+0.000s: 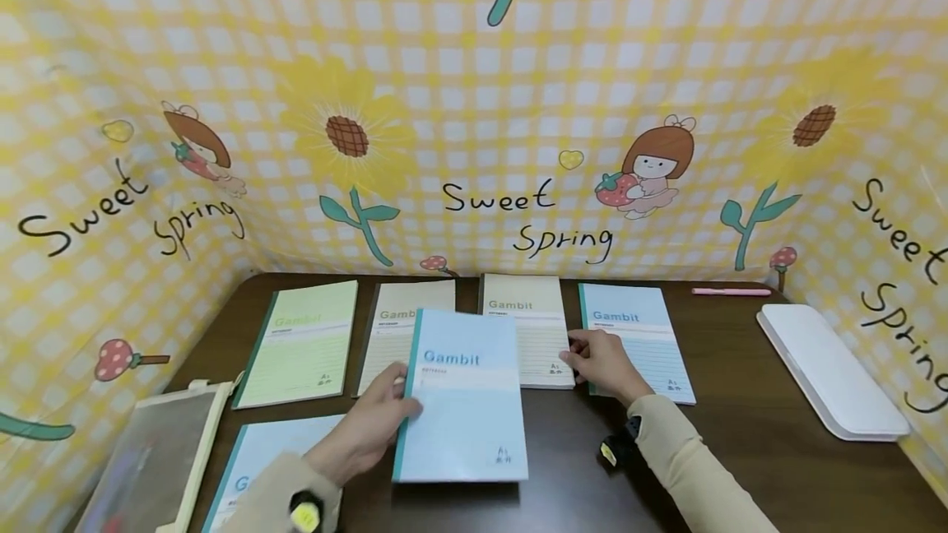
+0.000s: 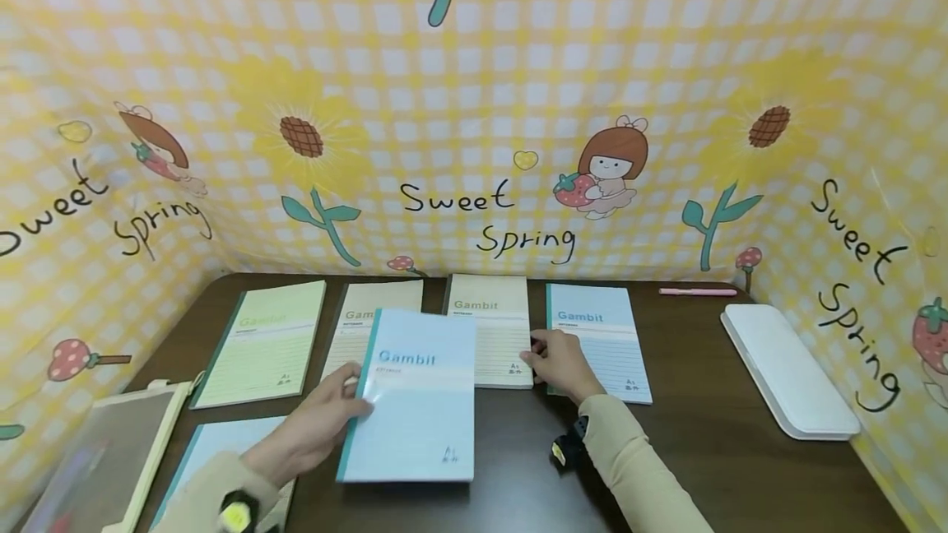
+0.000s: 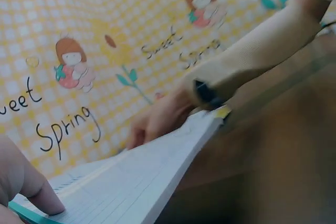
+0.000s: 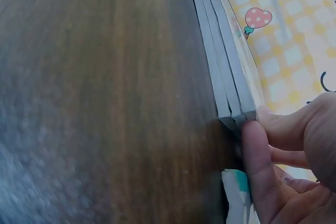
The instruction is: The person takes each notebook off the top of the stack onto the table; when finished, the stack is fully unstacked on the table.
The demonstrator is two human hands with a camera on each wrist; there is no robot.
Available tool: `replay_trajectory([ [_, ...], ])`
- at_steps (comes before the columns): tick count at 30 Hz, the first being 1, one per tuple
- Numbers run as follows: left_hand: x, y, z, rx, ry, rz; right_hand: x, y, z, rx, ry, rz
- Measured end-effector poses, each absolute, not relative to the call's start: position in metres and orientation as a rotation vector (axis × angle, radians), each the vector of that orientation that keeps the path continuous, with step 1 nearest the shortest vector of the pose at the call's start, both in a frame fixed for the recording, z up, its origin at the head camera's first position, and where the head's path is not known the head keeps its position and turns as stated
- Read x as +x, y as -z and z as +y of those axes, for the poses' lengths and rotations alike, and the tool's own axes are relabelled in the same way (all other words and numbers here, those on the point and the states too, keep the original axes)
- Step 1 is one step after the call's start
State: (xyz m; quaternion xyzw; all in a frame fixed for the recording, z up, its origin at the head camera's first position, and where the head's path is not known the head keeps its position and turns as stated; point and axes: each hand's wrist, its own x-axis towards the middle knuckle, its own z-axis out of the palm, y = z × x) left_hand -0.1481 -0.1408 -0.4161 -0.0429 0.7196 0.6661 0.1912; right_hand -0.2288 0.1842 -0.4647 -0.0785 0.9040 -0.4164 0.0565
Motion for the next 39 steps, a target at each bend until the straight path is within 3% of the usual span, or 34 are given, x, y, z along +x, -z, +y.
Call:
replay_trajectory([
  [6,-0.098,0.423,-0.172,-0.109,-1.785,1.872,-0.229,0.461,0.195,-0.248,1.249,2.763],
  [12,-0.073,0.443,-0.188,-0.142,-1.657,1.992,-0.23,0.459,0.2,-0.247,1.244,2.764],
  [26,-0.062,0.444,-0.171,-0.381,-1.08,2.709,-0.232,0.46,0.192,-0.251,1.241,2.771],
  [39,-0.06,0.444,-0.186,-0.125,-0.621,2.799,-0.23,0.466,0.187,-0.281,1.26,2.76],
])
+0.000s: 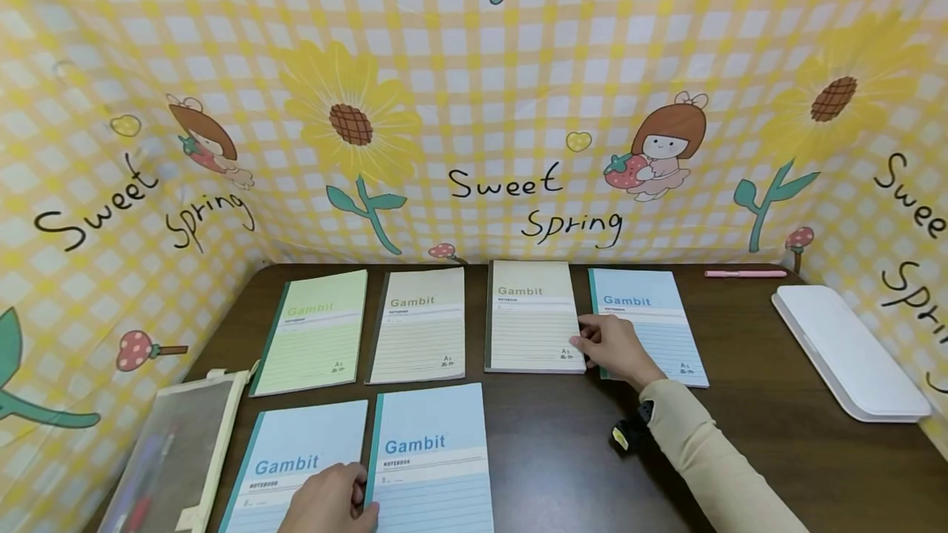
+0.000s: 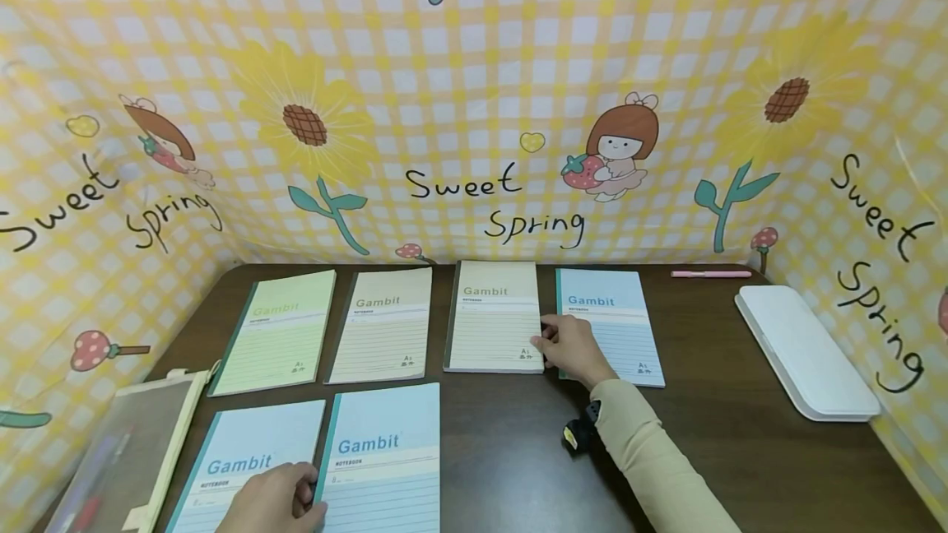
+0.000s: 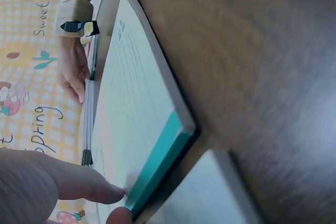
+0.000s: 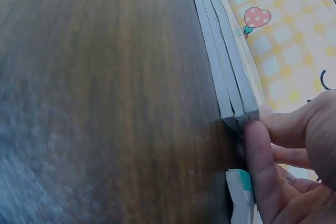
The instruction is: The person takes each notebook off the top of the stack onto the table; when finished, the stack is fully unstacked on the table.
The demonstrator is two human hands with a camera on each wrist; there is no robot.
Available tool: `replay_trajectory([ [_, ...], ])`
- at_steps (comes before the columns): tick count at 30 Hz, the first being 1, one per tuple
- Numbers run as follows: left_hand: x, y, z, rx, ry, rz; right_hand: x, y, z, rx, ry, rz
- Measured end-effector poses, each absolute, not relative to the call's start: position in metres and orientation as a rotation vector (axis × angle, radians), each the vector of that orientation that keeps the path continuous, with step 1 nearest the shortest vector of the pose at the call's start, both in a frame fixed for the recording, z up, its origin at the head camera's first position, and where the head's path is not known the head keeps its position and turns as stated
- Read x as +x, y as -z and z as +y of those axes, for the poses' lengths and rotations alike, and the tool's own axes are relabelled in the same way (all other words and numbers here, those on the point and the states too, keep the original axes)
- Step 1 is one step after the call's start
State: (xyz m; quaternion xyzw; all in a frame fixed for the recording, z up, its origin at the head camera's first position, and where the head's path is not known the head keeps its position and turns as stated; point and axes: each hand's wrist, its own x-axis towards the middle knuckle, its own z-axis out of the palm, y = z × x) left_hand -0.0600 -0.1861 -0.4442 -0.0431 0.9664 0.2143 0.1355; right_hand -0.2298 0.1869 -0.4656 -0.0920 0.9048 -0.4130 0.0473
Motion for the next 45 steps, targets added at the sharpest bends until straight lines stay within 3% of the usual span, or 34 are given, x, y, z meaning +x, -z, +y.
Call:
replay_trajectory([
  [7,-0.088,0.423,-0.167,-0.038,-0.661,2.916,-0.23,0.465,0.192,-0.274,1.242,2.774],
  [15,-0.186,0.414,-0.106,0.343,-1.015,2.904,-0.231,0.464,0.185,-0.26,1.25,2.761],
  [21,-0.245,0.436,-0.081,0.301,-0.97,2.779,-0.231,0.472,0.169,-0.221,1.256,2.756],
  [37,-0.256,0.45,-0.072,0.316,-1.059,2.757,-0.232,0.466,0.179,-0.31,1.189,2.828],
  [45,-0.254,0.453,-0.072,0.34,-1.095,2.741,-0.235,0.46,0.164,-0.121,0.973,2.951],
])
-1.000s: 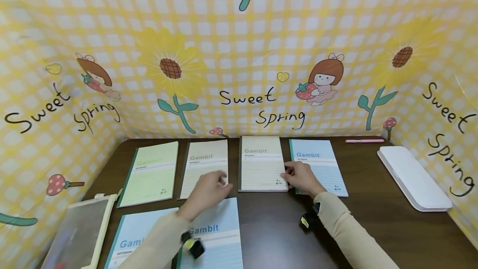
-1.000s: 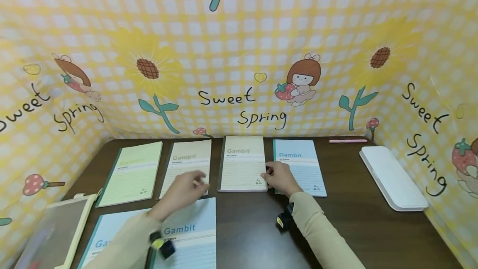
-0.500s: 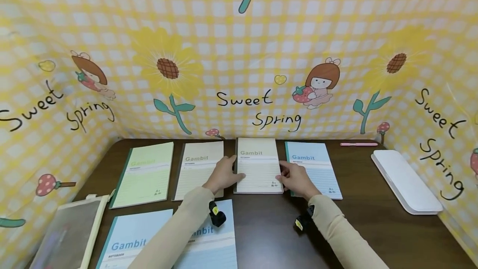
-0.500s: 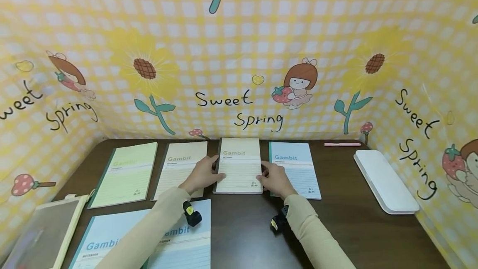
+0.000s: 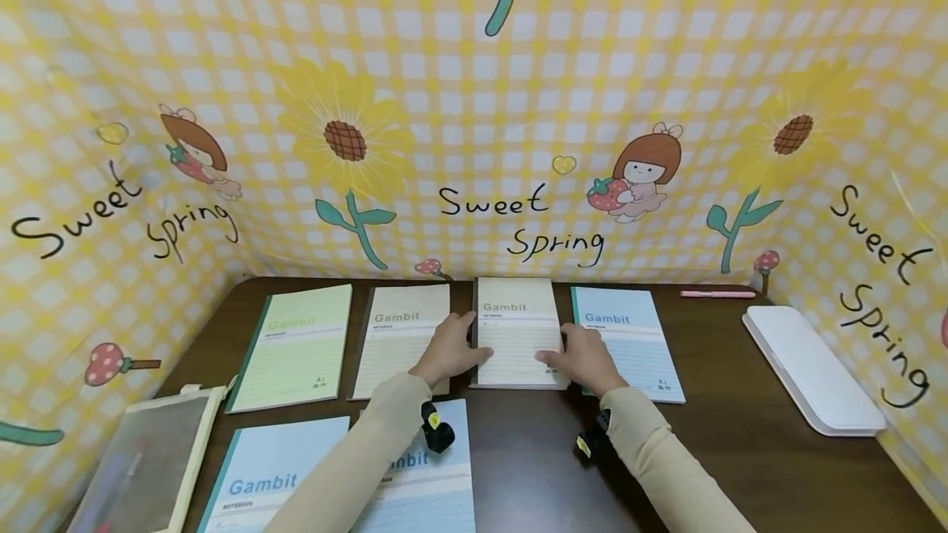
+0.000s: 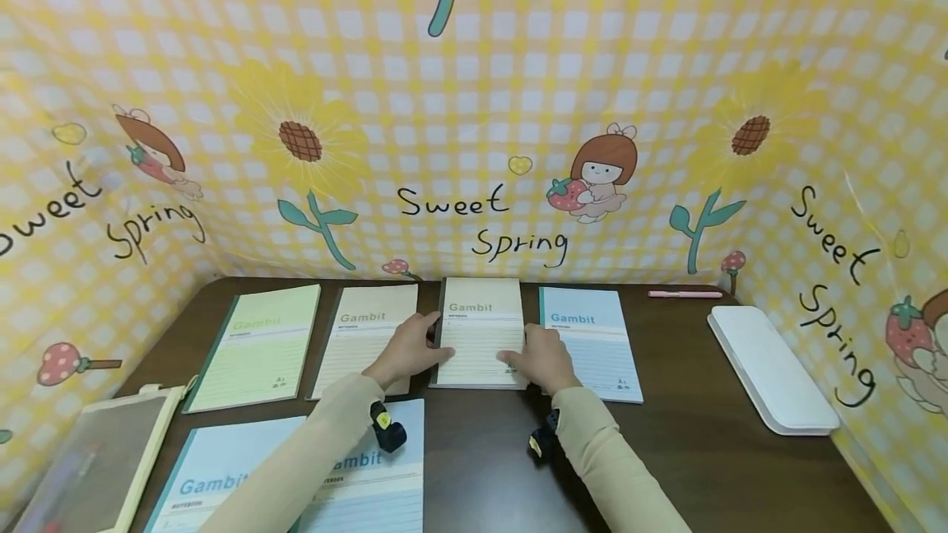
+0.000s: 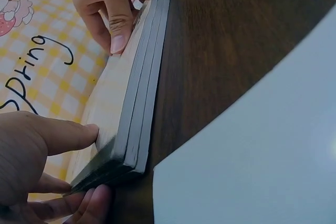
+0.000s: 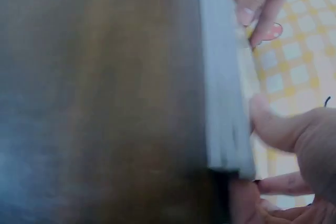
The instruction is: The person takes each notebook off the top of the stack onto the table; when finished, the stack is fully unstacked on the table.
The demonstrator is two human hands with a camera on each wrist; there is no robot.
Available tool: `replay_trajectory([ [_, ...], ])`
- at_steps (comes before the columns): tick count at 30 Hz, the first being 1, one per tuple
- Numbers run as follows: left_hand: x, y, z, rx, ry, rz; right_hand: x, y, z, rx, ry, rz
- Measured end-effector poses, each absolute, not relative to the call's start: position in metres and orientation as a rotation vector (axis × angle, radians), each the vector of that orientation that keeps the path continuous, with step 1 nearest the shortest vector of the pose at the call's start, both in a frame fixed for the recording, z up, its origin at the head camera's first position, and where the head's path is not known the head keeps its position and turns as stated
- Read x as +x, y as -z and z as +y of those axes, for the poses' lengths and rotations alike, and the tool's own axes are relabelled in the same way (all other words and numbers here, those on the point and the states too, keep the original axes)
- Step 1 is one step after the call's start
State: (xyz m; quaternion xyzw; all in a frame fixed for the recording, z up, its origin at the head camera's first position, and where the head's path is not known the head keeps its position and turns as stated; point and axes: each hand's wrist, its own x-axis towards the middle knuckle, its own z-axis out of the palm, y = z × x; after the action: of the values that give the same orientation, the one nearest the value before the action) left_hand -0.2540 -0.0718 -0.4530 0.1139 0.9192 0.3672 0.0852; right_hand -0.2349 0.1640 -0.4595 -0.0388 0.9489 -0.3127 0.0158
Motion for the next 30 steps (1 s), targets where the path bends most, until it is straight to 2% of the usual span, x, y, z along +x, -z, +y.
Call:
replay_trajectory([
  [6,-0.254,0.462,-0.073,0.449,-1.082,2.76,-0.237,0.454,0.176,-0.041,1.078,2.859],
  [11,-0.256,0.462,-0.076,0.565,-1.054,2.776,-0.235,0.449,0.201,-0.004,1.506,2.585],
  [15,-0.259,0.457,-0.077,0.576,-1.011,2.802,-0.22,0.443,0.216,-0.096,1.811,2.363],
  [23,-0.26,0.453,-0.075,0.576,-1.01,2.803,-0.125,0.435,0.225,-0.111,1.852,2.353],
  [30,-0.258,0.454,-0.077,0.537,-1.004,2.812,-0.052,0.453,0.217,-0.053,1.737,2.179],
])
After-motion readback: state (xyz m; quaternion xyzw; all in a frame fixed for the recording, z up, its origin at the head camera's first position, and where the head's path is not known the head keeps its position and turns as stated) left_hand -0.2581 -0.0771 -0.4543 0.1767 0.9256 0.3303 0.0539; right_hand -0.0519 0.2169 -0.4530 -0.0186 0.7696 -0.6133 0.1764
